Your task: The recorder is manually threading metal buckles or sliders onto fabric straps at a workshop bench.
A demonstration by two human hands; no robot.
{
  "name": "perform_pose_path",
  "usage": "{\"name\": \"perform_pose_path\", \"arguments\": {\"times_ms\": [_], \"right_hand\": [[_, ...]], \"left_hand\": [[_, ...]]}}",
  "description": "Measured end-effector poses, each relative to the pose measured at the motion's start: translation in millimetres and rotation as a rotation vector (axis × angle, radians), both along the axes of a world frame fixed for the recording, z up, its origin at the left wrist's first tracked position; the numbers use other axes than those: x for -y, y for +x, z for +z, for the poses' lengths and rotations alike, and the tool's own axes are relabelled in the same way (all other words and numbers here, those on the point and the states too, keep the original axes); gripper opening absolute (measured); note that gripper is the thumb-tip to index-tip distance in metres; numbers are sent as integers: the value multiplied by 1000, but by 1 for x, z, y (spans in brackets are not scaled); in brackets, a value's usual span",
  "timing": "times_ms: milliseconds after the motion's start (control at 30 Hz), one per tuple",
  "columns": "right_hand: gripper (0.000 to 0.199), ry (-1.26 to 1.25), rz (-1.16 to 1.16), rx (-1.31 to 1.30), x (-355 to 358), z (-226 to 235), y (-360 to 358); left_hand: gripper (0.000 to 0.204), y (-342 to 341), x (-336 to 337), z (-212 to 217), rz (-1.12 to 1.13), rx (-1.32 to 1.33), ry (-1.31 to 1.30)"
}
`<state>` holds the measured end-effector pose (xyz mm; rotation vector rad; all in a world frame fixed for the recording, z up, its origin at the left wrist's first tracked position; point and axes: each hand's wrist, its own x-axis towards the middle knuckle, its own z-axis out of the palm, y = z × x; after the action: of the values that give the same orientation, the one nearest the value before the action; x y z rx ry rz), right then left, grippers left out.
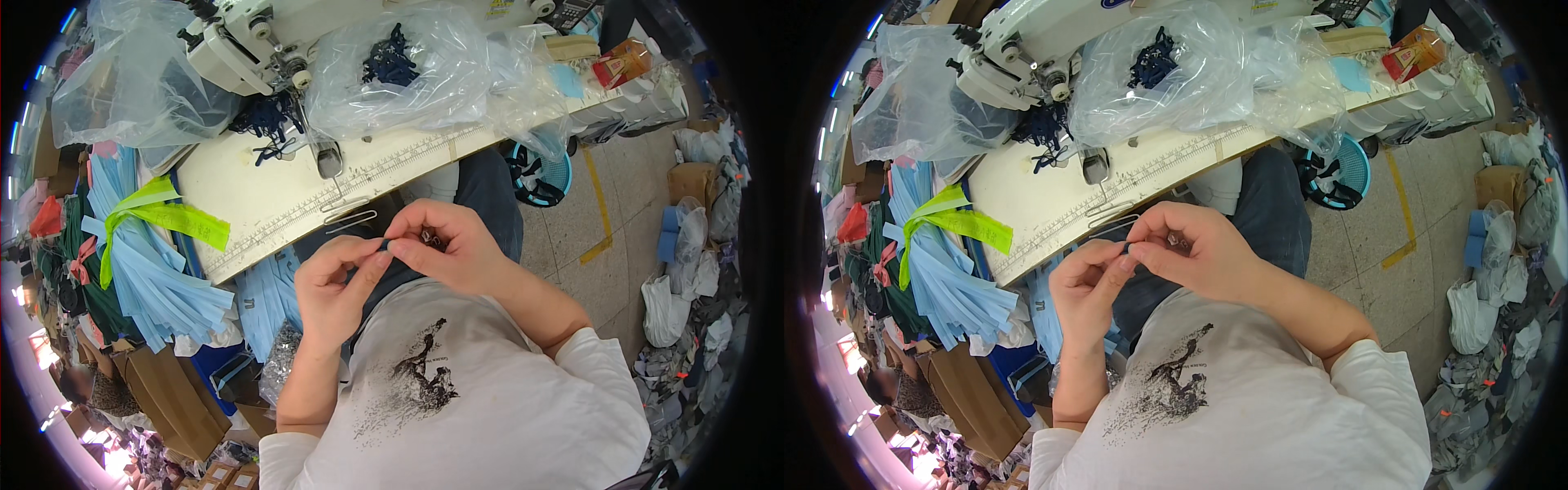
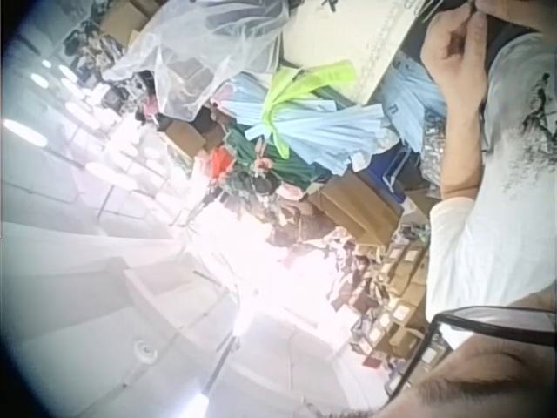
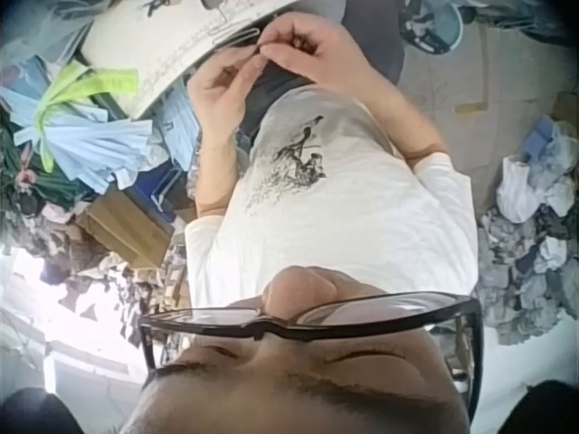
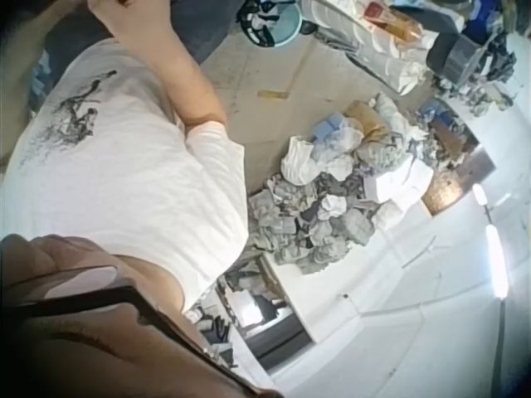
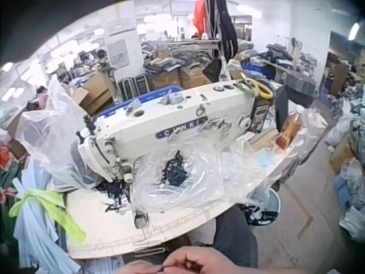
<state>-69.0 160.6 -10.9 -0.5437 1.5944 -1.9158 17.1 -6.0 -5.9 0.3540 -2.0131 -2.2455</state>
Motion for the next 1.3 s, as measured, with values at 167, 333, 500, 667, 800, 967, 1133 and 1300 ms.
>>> {"name": "perform_pose_path", "arguments": {"times_ms": [167,333,500,667,800,967,1133,1300], "right_hand": [[9,29,61,51,-3,1,-7],[11,184,174,-116,-4,11,-13],[11,74,97,-105,-4,4,-12],[11,-35,71,86,-5,4,-11],[11,-151,56,399,-7,-2,-14],[13,-203,-9,573,-2,-8,-12],[16,-218,18,623,5,-6,-4],[19,-100,-42,304,8,21,-20]], "left_hand": [[22,-1,-3,2,67,17,-184],[28,-2,-1,1,50,-147,-673],[26,-4,-2,4,11,-83,-617],[26,3,3,-7,-29,-73,-369],[22,3,0,-6,-23,-157,-6],[23,4,-2,-9,-35,-180,357],[20,2,-5,-16,-40,-309,611],[23,-1,-2,-14,-6,-300,499]]}}
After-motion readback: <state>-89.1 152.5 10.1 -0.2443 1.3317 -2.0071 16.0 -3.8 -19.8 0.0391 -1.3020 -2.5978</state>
